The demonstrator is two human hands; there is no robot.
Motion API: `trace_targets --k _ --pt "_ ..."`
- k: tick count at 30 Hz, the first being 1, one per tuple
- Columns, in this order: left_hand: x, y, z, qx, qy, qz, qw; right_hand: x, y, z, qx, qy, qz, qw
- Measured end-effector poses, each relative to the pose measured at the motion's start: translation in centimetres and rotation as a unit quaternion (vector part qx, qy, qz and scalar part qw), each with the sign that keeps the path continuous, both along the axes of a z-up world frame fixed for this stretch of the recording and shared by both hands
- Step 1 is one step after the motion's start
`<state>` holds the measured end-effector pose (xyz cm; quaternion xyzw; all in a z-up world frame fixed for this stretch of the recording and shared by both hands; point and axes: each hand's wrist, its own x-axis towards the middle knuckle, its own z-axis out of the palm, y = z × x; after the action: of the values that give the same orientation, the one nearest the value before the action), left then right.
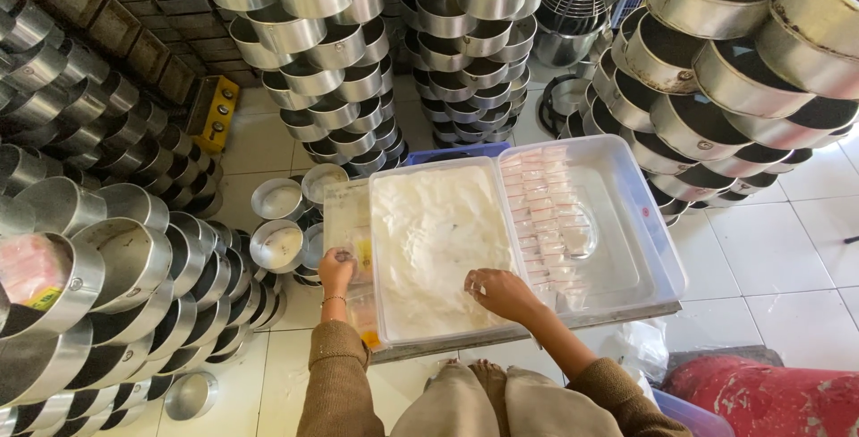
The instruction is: The person coats rectangular food items in a white powder and places them into a container one at a time.
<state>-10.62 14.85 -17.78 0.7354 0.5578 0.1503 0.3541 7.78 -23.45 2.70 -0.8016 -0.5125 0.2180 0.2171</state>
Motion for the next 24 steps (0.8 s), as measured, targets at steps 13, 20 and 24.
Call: trace_targets --k 13,20,24 --pt "0.9 -1.5 2.2 0.028 -0.006 -0.008 1.0 -0.3 0.3 -0.2 0.009 0.005 0.007 1.0" --pt "-0.3 -1.1 2.8 0.024 0.013 -0.011 1.0 -0.9 0.6 0.3 -0.015 0.034 -0.003 0.999" --pt "-1.0 -0.4 2.6 0.024 0.031 -0.023 0.999 -0.7 0.7 -0.6 -0.03 0.034 -0.003 0.999"
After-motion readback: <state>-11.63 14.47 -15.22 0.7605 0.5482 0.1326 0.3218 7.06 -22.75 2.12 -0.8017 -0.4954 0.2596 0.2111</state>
